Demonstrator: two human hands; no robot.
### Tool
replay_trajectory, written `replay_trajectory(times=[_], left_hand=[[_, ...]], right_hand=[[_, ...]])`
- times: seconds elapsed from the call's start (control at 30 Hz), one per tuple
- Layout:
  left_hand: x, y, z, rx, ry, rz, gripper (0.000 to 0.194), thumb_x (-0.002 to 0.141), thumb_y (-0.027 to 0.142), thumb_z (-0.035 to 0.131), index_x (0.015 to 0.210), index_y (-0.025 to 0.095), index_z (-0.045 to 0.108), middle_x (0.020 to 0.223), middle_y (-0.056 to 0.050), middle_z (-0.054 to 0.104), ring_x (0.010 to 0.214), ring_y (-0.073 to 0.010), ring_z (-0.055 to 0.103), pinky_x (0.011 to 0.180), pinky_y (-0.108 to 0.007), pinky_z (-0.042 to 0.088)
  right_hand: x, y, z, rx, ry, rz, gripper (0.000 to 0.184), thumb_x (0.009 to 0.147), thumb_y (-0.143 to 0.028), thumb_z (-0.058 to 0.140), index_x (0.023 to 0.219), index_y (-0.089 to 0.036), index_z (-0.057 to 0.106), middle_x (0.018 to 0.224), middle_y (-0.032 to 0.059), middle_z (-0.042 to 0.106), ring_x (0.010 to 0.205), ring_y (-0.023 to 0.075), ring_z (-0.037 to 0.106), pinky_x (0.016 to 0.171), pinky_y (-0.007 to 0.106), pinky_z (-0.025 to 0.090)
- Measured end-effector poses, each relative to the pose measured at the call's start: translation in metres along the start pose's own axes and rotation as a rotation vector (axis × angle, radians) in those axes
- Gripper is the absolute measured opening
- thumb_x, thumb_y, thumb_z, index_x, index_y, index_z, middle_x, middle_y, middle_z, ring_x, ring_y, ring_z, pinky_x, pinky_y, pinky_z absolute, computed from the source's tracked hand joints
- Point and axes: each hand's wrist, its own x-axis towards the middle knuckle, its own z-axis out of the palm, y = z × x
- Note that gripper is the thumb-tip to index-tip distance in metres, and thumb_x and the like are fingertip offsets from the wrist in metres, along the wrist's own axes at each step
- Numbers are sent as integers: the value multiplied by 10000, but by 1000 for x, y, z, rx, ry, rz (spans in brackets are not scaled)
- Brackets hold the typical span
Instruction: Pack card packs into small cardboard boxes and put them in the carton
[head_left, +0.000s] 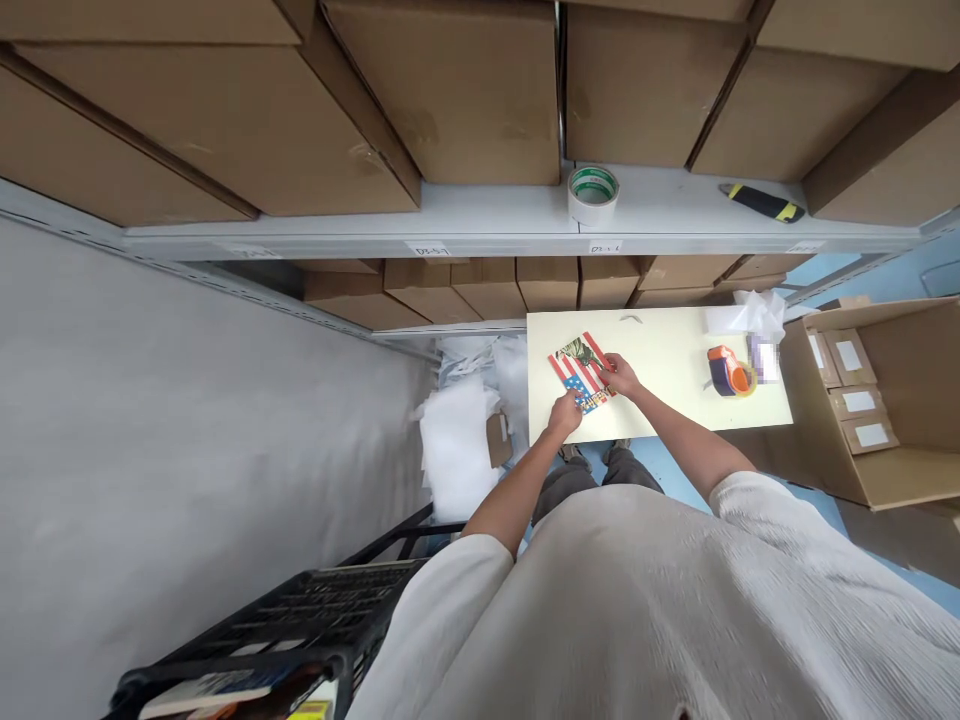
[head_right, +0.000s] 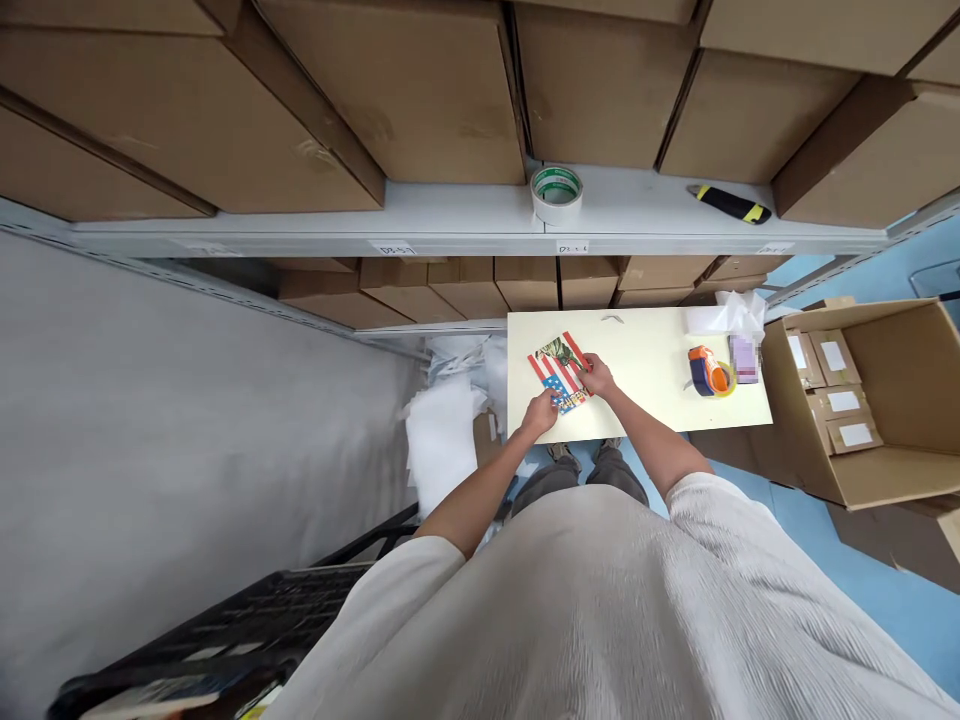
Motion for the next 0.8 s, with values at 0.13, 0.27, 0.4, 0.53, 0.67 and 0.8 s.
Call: replay_trajectory(times=[0.13, 0.27, 0.4, 0.53, 0.67, 0.8], left_hand=[[12, 2, -14, 97, -13, 41, 377, 1003, 155, 600, 1344, 240, 736, 1342, -109, 779, 1283, -294, 707, 1093, -371, 539], [35, 15, -39, 181, 71, 120, 448, 1000, 163, 569, 1429, 236, 679, 1502, -119, 680, 1397, -293, 619, 1187, -391, 484], [60, 31, -55, 271, 89, 152, 513, 972, 157, 572, 1478, 218, 626, 1612, -149, 579, 1518, -310, 513, 1242, -423, 432], [77, 33, -57, 347, 68, 146, 616, 927, 157, 629, 1537, 168, 542, 1760, -222, 381, 1657, -358, 315, 1330, -512, 284], [82, 21, -55, 318, -13, 107, 708, 896, 226, 728, 1561, 183, 491, 1771, -232, 361, 1660, -398, 304, 1330, -542, 267], [78, 12, -50, 308, -36, 80, 759, 882, 250, 751, 1584, 177, 473, 1801, -230, 306, 1674, -401, 281, 1319, -505, 311]], right_hand=[[0, 2, -4, -84, 57, -17, 541, 868, -279, 688, 1406, -236, 651, 1472, 110, 703, 1342, 306, 669, 1103, 410, 572], [-18, 11, -9, -181, 110, 42, 355, 883, -240, 646, 1237, -223, 676, 1360, 135, 730, 1212, 293, 712, 998, 384, 589], [-44, 25, -9, -162, 16, 202, 295, 869, -218, 646, 1159, -251, 601, 1004, 61, 757, 943, 276, 739, 833, 378, 583], [-58, 32, -2, -43, -16, 217, 308, 843, -228, 651, 1135, -274, 564, 904, -5, 723, 888, 241, 740, 776, 344, 584], [-50, 23, 2, 63, -31, 172, 395, 841, -243, 685, 1219, -258, 569, 950, 1, 757, 966, 229, 761, 823, 329, 597], [-31, 6, 1, 28, 3, 243, 401, 842, -312, 765, 1214, -240, 635, 995, 54, 797, 996, 271, 779, 810, 340, 612]])
